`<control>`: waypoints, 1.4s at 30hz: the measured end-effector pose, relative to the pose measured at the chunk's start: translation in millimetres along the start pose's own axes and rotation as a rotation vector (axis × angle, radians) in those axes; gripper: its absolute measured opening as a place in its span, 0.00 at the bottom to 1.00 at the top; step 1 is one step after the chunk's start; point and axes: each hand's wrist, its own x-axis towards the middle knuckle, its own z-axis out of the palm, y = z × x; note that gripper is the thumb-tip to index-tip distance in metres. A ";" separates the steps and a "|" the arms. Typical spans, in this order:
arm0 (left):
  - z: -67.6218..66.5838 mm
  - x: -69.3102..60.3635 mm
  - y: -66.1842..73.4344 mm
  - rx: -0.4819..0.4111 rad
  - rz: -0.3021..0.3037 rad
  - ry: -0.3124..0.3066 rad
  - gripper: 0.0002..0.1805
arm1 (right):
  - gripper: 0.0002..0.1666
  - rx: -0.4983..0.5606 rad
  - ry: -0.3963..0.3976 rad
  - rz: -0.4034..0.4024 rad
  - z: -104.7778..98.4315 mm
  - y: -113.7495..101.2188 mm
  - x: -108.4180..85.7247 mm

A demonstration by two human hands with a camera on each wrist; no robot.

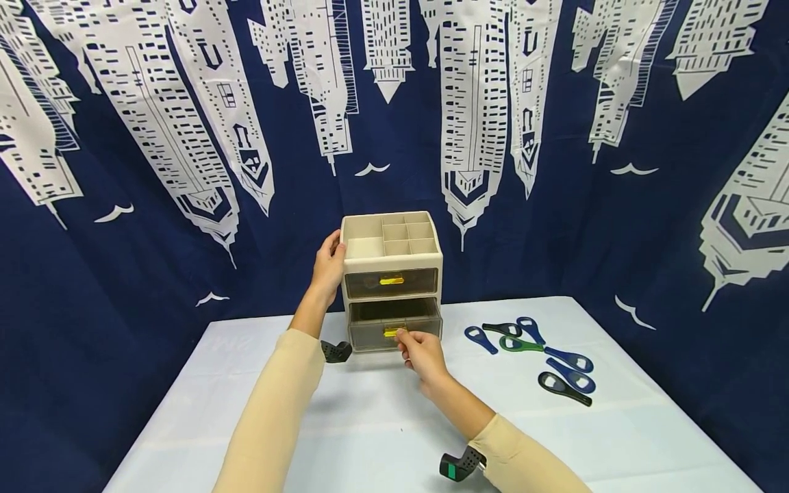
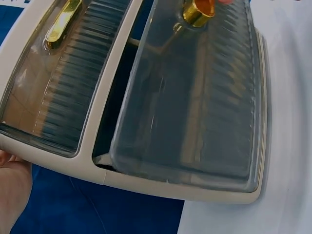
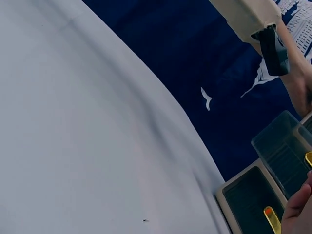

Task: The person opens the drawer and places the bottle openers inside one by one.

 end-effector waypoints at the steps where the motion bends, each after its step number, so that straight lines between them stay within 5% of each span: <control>1: 0.2 0.3 -0.1 -0.006 0.004 0.007 0.26 | 0.16 -0.003 -0.003 0.002 -0.1 0.2 -1.2; 23: 1.6 1.9 -2.5 -0.012 0.004 0.031 0.25 | 0.16 -0.036 -0.041 0.021 -1.8 -1.6 -26.5; 31: 0.1 1.5 -4.9 -0.020 0.008 0.032 0.25 | 0.15 -0.056 -0.047 -0.023 1.1 -28.3 -57.2; 42: 1.5 1.8 -3.8 -0.015 0.008 0.034 0.25 | 0.16 -0.053 -0.027 -0.016 -7.1 2.0 -46.8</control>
